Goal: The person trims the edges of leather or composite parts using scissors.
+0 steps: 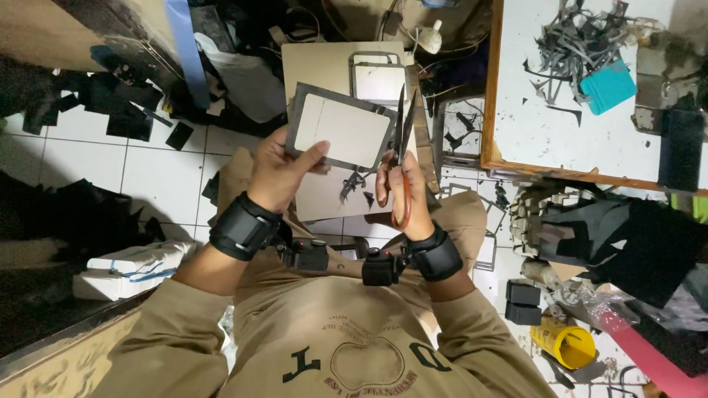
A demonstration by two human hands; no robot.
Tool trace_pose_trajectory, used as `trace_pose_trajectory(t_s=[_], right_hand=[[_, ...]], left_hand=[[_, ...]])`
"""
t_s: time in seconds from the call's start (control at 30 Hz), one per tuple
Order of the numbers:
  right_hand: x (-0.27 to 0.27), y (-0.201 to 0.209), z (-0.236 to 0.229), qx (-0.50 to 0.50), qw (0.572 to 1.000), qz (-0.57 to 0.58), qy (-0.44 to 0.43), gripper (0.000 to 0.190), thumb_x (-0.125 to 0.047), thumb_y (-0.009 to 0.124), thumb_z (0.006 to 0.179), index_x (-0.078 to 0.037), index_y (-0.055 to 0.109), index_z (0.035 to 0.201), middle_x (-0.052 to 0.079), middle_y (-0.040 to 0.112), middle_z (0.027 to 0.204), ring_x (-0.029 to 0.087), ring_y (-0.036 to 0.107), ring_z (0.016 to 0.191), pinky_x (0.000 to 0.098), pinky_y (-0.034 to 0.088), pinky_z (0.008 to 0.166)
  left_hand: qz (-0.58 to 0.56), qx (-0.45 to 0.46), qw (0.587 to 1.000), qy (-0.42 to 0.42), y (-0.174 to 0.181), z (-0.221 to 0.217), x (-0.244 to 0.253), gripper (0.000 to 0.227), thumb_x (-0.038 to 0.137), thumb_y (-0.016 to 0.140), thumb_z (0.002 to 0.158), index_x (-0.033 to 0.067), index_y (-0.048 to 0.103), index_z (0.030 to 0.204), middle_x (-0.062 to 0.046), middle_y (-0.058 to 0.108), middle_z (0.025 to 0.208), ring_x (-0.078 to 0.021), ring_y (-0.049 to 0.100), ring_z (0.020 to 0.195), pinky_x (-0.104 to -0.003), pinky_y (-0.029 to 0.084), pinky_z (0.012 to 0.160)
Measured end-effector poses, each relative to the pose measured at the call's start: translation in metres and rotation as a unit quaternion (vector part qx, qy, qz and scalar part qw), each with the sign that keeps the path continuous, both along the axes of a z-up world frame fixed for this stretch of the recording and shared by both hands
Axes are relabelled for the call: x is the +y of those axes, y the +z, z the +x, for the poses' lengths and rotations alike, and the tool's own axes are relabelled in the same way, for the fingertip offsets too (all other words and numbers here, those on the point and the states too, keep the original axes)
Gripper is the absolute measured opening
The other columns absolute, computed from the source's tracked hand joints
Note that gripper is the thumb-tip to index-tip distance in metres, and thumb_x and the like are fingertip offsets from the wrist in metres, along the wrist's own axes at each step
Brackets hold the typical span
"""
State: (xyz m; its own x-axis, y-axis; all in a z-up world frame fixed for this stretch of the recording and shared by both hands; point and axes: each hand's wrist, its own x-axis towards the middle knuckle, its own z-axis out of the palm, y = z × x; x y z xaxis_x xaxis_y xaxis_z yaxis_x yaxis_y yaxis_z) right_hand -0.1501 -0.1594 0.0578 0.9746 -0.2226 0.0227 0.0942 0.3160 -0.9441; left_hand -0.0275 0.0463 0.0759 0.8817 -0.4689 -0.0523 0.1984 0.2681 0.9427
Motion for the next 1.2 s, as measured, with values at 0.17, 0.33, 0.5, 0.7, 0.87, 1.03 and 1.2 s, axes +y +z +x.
trace_pose_trajectory(t_s=[0.17,0.33,0.5,0.7,0.87,1.03,1.2], right_hand=[[0.003,0.002,-0.001,-0.045,0.997,-0.059,0.037,0.036,-0.037,0.043,0.115,-0.006,0.044,0.134,0.003,0.05,0.094,0.011,0.051,0.078,0.0257,0.046,0.071],[0.006,0.0,-0.004,-0.041,0.991,-0.124,0.033,0.051,-0.04,0.043,0.114,-0.006,0.039,0.151,0.002,0.051,0.092,0.01,0.05,0.081,0.0254,0.047,0.078],[0.01,0.004,-0.002,-0.049,0.989,-0.136,-0.001,0.055,-0.042,0.044,0.113,-0.003,0.038,0.151,0.002,0.052,0.096,0.008,0.049,0.073,0.0238,0.044,0.066],[-0.004,-0.005,-0.008,-0.038,0.987,-0.158,0.019,0.052,-0.049,0.046,0.113,-0.002,0.05,0.135,-0.002,0.049,0.076,0.006,0.046,0.061,0.0214,0.041,0.055],[-0.015,0.014,-0.01,-0.024,0.984,-0.163,0.069,0.059,-0.059,0.049,0.107,-0.002,0.053,0.12,-0.002,0.051,0.08,0.004,0.046,0.059,0.0198,0.039,0.053],[-0.021,0.012,-0.016,-0.014,0.982,-0.156,0.107,0.062,-0.061,0.051,0.105,0.0,0.054,0.117,-0.002,0.049,0.079,0.003,0.044,0.058,0.0195,0.036,0.051],[-0.02,0.007,-0.02,-0.02,0.984,-0.146,0.104,0.057,-0.055,0.054,0.106,0.001,0.056,0.115,-0.002,0.049,0.071,0.002,0.041,0.051,0.0192,0.032,0.048]], left_hand=[[0.003,-0.011,1.0,-0.016,0.002,0.0,0.004,0.021,0.01,0.075,0.098,0.0037,0.07,0.117,-0.007,0.075,0.105,-0.0132,0.073,0.089,-0.031,0.066,0.075],[0.013,-0.018,0.999,-0.027,0.006,-0.002,0.004,0.022,0.01,0.073,0.098,0.0039,0.069,0.119,-0.007,0.076,0.107,-0.0131,0.074,0.092,-0.031,0.066,0.077],[0.017,-0.039,0.999,-0.034,0.003,-0.002,0.006,0.021,0.01,0.073,0.1,0.0035,0.069,0.119,-0.008,0.075,0.108,-0.013,0.073,0.093,-0.03,0.067,0.078],[0.013,-0.057,0.998,-0.034,0.017,0.006,0.013,0.025,0.009,0.072,0.098,0.0018,0.066,0.121,-0.008,0.075,0.109,-0.0121,0.073,0.092,-0.03,0.066,0.077],[0.051,-0.062,0.996,-0.046,0.032,0.02,0.021,0.023,0.008,0.072,0.1,0.0002,0.067,0.122,-0.009,0.076,0.106,-0.0112,0.073,0.089,-0.027,0.064,0.079],[0.069,-0.129,0.989,-0.033,0.035,0.031,0.018,0.02,0.005,0.072,0.102,-0.0012,0.068,0.121,-0.008,0.076,0.108,-0.0097,0.072,0.092,-0.025,0.062,0.083],[0.008,-0.093,0.995,-0.037,0.028,0.037,0.016,0.016,0.005,0.072,0.102,-0.0001,0.066,0.116,-0.005,0.073,0.101,-0.0081,0.069,0.086,-0.025,0.061,0.076]])
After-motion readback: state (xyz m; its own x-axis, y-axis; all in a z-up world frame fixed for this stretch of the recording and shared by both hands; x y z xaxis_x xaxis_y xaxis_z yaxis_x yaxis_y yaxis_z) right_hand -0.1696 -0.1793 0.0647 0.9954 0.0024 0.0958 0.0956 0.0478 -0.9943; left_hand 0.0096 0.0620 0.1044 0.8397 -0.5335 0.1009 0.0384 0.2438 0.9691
